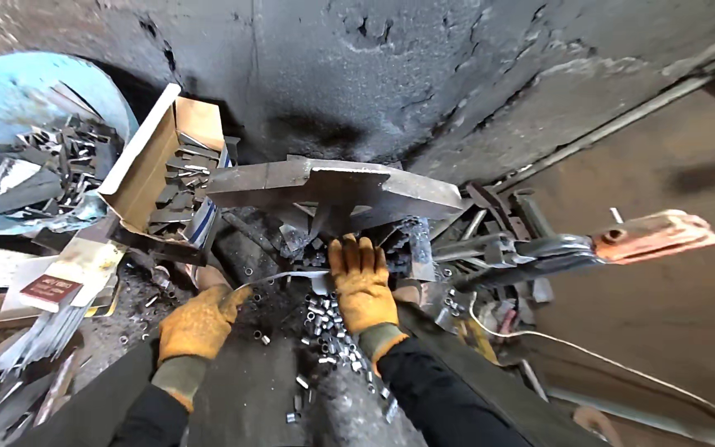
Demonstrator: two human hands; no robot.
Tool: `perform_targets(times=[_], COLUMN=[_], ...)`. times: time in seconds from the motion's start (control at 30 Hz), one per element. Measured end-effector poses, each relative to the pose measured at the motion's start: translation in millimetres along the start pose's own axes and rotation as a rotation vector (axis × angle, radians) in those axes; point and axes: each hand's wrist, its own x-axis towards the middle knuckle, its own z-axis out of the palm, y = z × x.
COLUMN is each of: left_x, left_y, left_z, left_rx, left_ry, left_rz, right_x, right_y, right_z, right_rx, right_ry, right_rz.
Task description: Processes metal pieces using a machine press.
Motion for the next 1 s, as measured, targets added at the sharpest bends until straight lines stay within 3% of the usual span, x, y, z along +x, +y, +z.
perform_targets(times=[0.17, 0.23, 0.3, 0.37, 0.4, 0.43, 0.5, 0.53, 0.6, 0.63, 0.67, 0.73, 0.83, 1.0], left_x=[-3.0, -23.8, -56.5, -100.5, -118.3, -130.7, -151.3, -163.7, -180.0, -182.1, -179.3, -153.8, -118.8, -96.7], left_y=[0.8, 15.0, 27.5, 28.4, 31.9, 38.3, 55.1, 60.8, 64.5, 67.5, 70.6, 74.3, 74.0, 80.3], left_z=[-45.7, -56.4, -48.4, -22.6, -14.5, -16.1, -41.9, -58.1, -92.9, -118.8, -145.5, -179.3, -191.2, -194.4], left_rx=[0.082, -0.065, -0.305, -0.274, -0.258, -0.311, -0.161, -0.032, 0.117, 0.185, 0.258, 0.378, 0.413, 0.31], left_ry=[0.068, 0.045, -0.108, -0.156, -0.166, -0.227, -0.181, -0.004, 0.585, 0.782, 0.856, 0.899, 0.765, 0.539], left_rz=[0.15, 0.126, 0.204, 0.504, 0.556, 0.5, 0.458, 0.521, 0.738, 0.824, 0.894, 0.941, 0.801, 0.486], right_x=[-74.5, -104.4, -99.1, -81.3, -74.5, -72.2, -72.3, -70.4, -62.4, -57.5, -52.6, -44.8, -39.0, -35.3], right_y=[-40.6, -69.3, -84.1, -87.8, -86.6, -80.0, -51.9, -32.5, 6.1, 22.1, 34.7, 49.9, 60.4, 107.8], right_z=[-30.3, -46.7, -69.8, -94.7, -106.3, -115.0, -125.3, -132.9, -153.6, -167.3, -182.2, -210.8, -238.3, -252.7], right_rx=[0.359, 0.724, 1.247, 1.659, 1.813, 1.892, 1.753, 1.567, 1.21, 1.07, 0.941, 0.739, 0.657, 0.519], right_ry=[0.15, -0.006, -0.241, -0.304, -0.299, -0.316, -0.376, -0.401, -0.426, -0.449, -0.477, -0.507, -0.448, -0.417], right_rz=[-0.063, 0.061, 0.263, 0.408, 0.473, 0.49, 0.422, 0.38, 0.298, 0.25, 0.19, 0.04, -0.124, 0.024])
